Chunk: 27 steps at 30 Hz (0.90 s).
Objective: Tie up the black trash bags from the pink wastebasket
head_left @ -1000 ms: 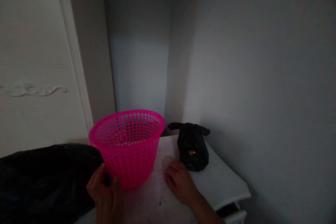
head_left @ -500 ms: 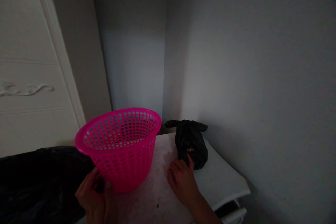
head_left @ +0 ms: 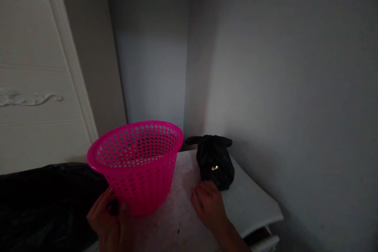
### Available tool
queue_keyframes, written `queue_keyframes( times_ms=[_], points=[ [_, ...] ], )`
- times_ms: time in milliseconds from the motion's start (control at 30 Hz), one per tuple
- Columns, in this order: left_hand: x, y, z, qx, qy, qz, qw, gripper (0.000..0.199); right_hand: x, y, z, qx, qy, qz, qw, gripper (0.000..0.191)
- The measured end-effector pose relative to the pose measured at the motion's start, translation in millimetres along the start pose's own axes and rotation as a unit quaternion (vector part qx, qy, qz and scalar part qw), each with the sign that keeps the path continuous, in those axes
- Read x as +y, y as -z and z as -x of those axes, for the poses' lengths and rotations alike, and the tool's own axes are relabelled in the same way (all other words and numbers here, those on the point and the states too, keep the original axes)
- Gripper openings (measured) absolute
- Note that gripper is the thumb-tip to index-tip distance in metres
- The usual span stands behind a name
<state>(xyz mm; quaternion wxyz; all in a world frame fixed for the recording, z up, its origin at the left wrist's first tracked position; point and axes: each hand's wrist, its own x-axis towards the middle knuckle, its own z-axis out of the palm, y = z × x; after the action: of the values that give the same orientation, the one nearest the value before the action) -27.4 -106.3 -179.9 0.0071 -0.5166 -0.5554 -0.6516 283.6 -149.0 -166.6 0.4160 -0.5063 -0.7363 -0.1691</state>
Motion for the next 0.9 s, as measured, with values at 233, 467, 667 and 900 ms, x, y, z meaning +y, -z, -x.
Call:
queue_keyframes(
  times_ms=[233, 467, 667, 900],
  points=[
    [19, 1.6, 12, 0.030, -0.041, -0.022, 0.998, 0.046, -2, 4, 2, -0.032, -0.015, -0.020, 0.999, 0.042],
    [55, 17.9, 27, 0.036, -0.171, -0.039, 0.984, 0.053, 3, -1, 5, -0.062, -0.020, -0.028, 0.998, 0.035],
    [68, 73.9, 18, -0.023, -0.282, -0.169, 0.944, 0.046, 10, -4, 5, -0.088, 0.045, 0.036, 0.994, 0.028],
    [65, 155.0, -51, 0.114, -0.033, -0.193, 0.974, 0.050, 24, -14, 10, -0.084, -0.005, 0.188, 0.979, 0.043]
  ],
)
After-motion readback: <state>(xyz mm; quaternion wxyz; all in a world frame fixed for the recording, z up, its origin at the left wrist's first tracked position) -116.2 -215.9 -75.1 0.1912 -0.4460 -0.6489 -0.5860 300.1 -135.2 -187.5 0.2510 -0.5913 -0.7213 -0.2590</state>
